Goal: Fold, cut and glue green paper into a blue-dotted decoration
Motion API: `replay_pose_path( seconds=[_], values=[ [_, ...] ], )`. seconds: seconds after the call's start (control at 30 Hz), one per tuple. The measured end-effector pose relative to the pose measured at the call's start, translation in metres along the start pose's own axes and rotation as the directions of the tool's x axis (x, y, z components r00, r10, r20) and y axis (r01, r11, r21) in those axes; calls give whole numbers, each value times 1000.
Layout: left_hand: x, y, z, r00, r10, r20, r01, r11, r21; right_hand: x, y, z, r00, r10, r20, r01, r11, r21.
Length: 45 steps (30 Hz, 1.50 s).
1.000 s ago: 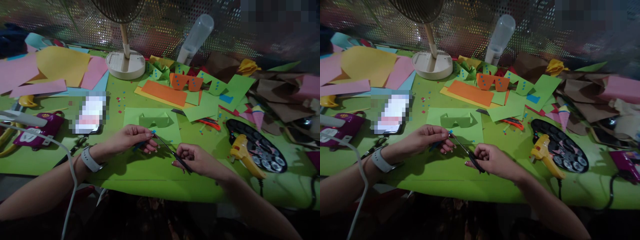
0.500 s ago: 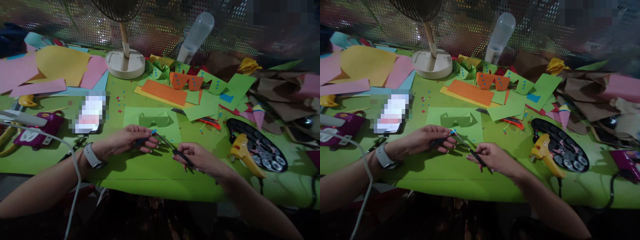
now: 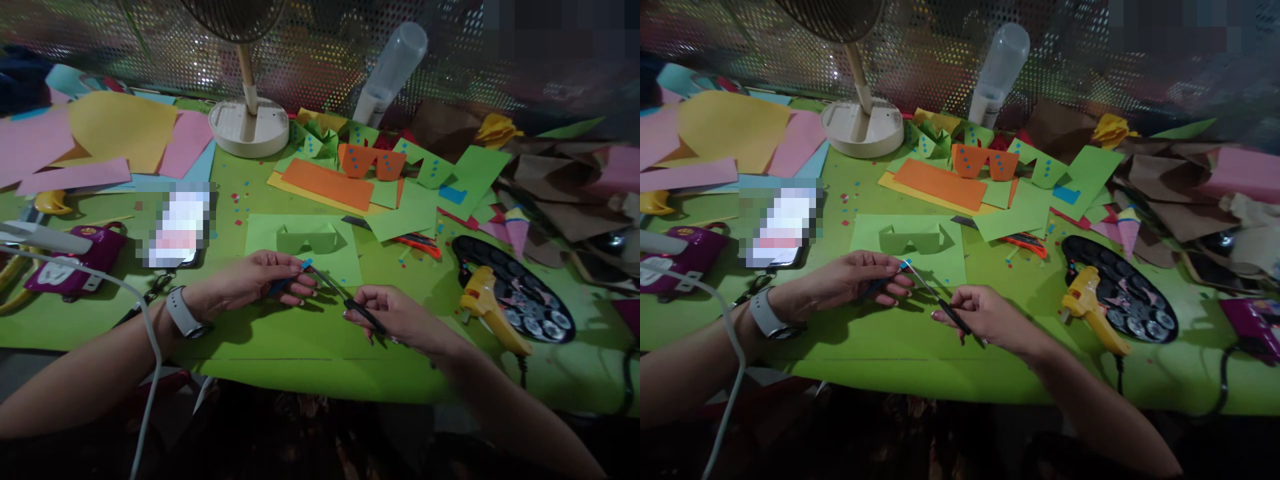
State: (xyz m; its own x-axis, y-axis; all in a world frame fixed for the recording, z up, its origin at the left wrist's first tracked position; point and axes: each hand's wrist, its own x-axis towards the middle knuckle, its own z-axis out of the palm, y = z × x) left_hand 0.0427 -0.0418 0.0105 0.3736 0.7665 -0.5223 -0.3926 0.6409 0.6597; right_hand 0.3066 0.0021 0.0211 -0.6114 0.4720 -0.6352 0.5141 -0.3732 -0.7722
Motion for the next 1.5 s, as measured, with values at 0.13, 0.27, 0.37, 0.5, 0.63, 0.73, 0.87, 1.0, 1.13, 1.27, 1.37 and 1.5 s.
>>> replay_pose_path(
  seconds=[0.13, 0.27, 0.37, 0.5, 0.63, 0.73, 0.87, 1.0, 1.13, 1.27, 1.37, 1.5],
  values=[
    [0, 0, 1, 1000, -3, -3, 3, 1000, 0, -1, -1, 1, 1000, 4, -4, -4, 1000, -18],
    [0, 0, 2, 1000, -12, -8, 12, 1000, 8, -1, 0, 1, 1000, 6, -10, -7, 1000, -8],
    [-1, 1, 2, 1000, -14, -14, 14, 1000, 6, 0, 2, -1, 1000, 7, -10, -7, 1000, 4],
    [-1, 1, 2, 1000, 13, -23, -13, 1000, -3, 0, 1, -2, 1000, 10, 5, -10, 1000, 2],
    [-2, 1, 2, 998, 59, -25, -60, 998, -19, -2, -3, -1, 1000, 22, -9, -22, 1000, -7],
    [-1, 0, 2, 997, 82, -8, -82, 996, -27, -3, -5, 1, 1000, 24, -20, -24, 1000, -9],
    [-1, -1, 3, 997, 78, 6, -78, 997, -16, -4, -5, 3, 1000, -3, -29, 3, 1000, 15],
    [-1, -2, 3, 996, 89, 24, -89, 996, 27, -3, -2, 4, 1000, -24, -5, 24, 999, 31],
    [0, -5, 1, 994, 96, 60, -100, 993, 67, -1, 2, 3, 999, -34, 6, 34, 999, 24],
    [1, -5, 1, 992, 105, 76, -111, 991, 71, 0, 4, 2, 999, -46, 10, 46, 999, 18],
    [1, -4, 1, 991, 108, 74, -113, 990, 78, 0, 5, 2, 999, -45, 7, 45, 999, 11],
    [1, -3, 2, 993, 102, 53, -106, 990, 87, 1, 5, 3, 999, -35, -6, 35, 999, 9]
  ],
)
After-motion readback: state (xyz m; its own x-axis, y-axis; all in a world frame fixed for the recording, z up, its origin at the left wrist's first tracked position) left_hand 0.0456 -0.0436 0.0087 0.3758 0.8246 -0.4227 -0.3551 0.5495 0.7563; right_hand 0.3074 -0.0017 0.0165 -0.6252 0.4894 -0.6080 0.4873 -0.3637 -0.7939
